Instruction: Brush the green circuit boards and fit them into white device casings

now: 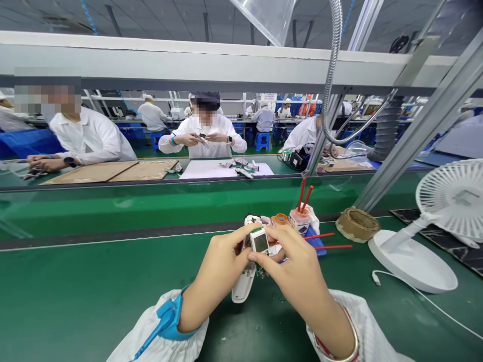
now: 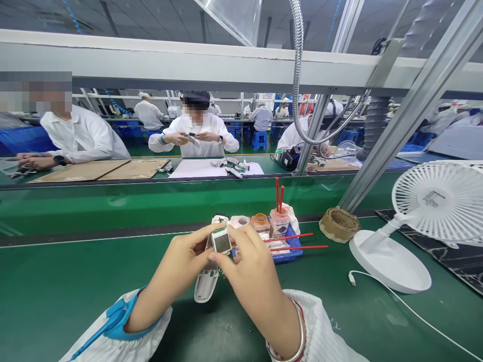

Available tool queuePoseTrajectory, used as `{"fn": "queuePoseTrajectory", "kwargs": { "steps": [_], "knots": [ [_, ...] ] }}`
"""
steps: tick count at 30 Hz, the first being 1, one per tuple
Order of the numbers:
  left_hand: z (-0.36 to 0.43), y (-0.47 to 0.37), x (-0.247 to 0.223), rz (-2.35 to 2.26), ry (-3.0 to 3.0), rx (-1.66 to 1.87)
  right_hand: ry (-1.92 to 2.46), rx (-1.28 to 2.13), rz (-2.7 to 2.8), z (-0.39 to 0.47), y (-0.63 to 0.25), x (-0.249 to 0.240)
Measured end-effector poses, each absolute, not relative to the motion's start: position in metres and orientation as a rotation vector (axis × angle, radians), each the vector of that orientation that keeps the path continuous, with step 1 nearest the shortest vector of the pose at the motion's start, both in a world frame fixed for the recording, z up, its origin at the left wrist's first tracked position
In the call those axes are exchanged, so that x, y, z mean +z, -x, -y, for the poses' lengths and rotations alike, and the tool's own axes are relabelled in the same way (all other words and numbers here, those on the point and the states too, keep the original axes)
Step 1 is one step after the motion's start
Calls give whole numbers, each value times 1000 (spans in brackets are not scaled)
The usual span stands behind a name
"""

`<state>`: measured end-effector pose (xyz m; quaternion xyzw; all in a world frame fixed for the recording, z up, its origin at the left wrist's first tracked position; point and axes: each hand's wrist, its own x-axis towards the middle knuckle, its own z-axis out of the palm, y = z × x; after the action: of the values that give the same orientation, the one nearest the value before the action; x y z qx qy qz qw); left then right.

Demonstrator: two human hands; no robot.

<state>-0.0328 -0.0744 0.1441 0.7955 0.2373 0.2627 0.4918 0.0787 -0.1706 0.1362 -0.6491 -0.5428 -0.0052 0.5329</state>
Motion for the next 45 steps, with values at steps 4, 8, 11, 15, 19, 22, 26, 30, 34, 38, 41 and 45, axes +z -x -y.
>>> {"fn": "queuePoseTrajectory", "kwargs": {
  "steps": [4, 8, 11, 15, 19, 22, 26, 30, 34, 38, 41, 45],
  "knots": [
    [73, 29, 142, -495, -1725, 615, 1580, -102, 1315, 171, -76, 136],
    [72, 26, 141, -416, -1573, 601, 1529, -127, 1310, 169, -77, 133],
    [73, 25, 140, -405, -1558, 591, 1519, -133, 1302, 167, -78, 131],
    [73, 25, 138, -388, -1565, 595, 1561, -110, 1276, 166, -79, 129],
    [72, 27, 139, -327, -1505, 551, 1586, -68, 1243, 166, -82, 130],
    [73, 28, 141, -251, -1382, 521, 1568, -28, 1198, 167, -87, 133],
    [74, 28, 141, -270, -1188, 549, 1547, 22, 1159, 168, -95, 135],
    [72, 26, 138, -329, -1126, 565, 1564, 1, 1155, 167, -94, 136],
    [71, 24, 137, -298, -1144, 548, 1597, -67, 1146, 167, -89, 134],
    [70, 23, 139, -246, -1180, 533, 1608, -90, 1141, 166, -87, 131],
    [70, 23, 139, -274, -1207, 523, 1617, -82, 1142, 165, -88, 131],
    [70, 22, 136, -327, -1187, 526, 1585, -92, 1153, 164, -87, 131]
  ]
}}
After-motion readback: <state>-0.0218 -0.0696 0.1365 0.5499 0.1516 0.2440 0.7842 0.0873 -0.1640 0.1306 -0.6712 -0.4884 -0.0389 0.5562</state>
